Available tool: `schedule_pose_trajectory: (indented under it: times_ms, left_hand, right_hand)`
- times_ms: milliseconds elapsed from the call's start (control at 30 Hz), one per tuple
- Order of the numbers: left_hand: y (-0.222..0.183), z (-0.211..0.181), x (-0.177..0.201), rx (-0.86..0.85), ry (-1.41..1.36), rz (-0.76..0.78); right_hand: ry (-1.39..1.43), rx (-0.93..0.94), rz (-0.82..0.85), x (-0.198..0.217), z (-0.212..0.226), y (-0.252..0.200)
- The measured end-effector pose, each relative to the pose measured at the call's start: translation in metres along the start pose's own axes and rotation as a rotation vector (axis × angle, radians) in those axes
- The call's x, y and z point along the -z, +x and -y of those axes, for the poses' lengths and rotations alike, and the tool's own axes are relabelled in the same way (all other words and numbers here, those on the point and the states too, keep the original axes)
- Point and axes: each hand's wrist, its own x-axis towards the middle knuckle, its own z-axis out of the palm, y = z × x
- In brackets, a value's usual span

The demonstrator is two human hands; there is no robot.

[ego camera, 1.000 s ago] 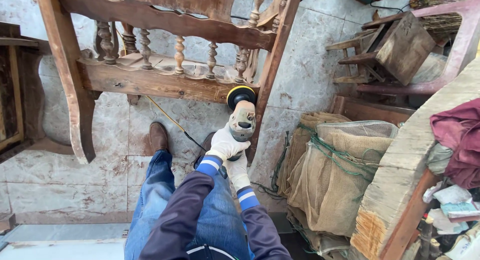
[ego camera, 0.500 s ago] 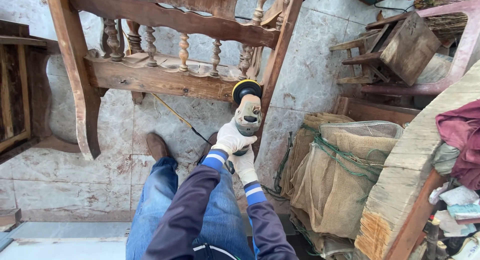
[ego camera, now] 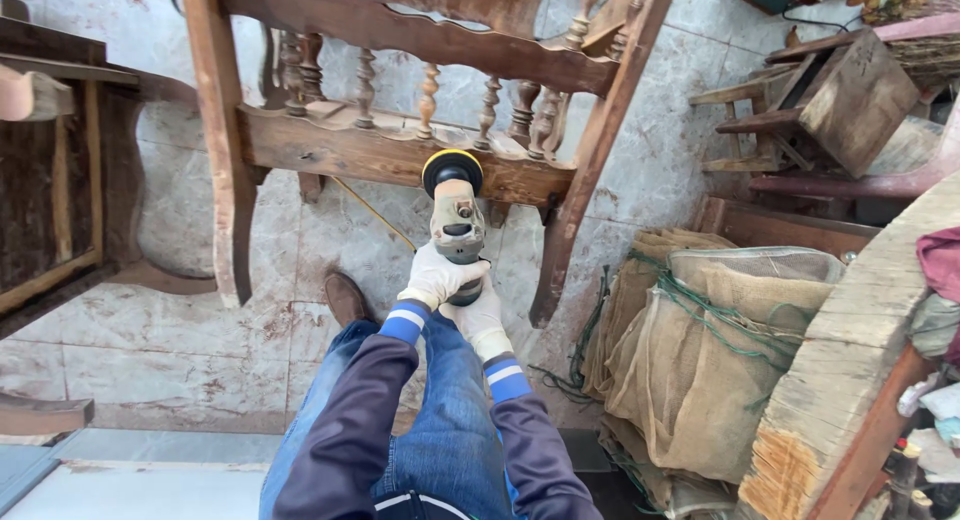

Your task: The person uses an orbital sander to sand the frame and spindles of an old wooden chair, moving the sander along the rails and legs while repositioning around the chair. They continue sanding different sections of the chair throughout the clip.

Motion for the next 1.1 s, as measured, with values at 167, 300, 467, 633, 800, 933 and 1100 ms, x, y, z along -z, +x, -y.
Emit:
schedule_pose_trajectory:
  times_ms: [167,300,467,633,800,933,1100]
  left_hand:
    - [-0.005,-0.020,0.013,0.035,0.107,0.066]
    - [-0.006,-0.018,-0.008,0.015,0.219,0.146]
    - [-0.017,-0.001,-0.004,0.030,-0.010,0.007]
    - [-0.013,0.007,0.027,-0.026,-0.164,-0.115]
    - [-0.007,0.002,0.046,0.064,0.047,-0.091]
    - [-0.011,-0.002,0.038,0.028,-0.010,-0.085]
    - [-0.015,-0.015,0.019,0.109,0.205,0.098]
  right_hand:
    - [0.277,-0.068,-0.033,-0.011,-0.008,-0.003]
    - [0.880,-0.165,0.016,0.023,-0.043,0.002]
    - [0.841,-0.159,-0.015,0.004,-0.038,0.015]
    - [0.129,0.007,-0.006,-0.044,-0.019,0.006]
    - [-0.277,0.088,-0.064,-0.072,0.007,-0.002]
    - [0.113,0.021,-0.018,-0.040,-0.044,0.018]
    - [0.826,-0.050,-0.012,-0.006,-0.070,0.015]
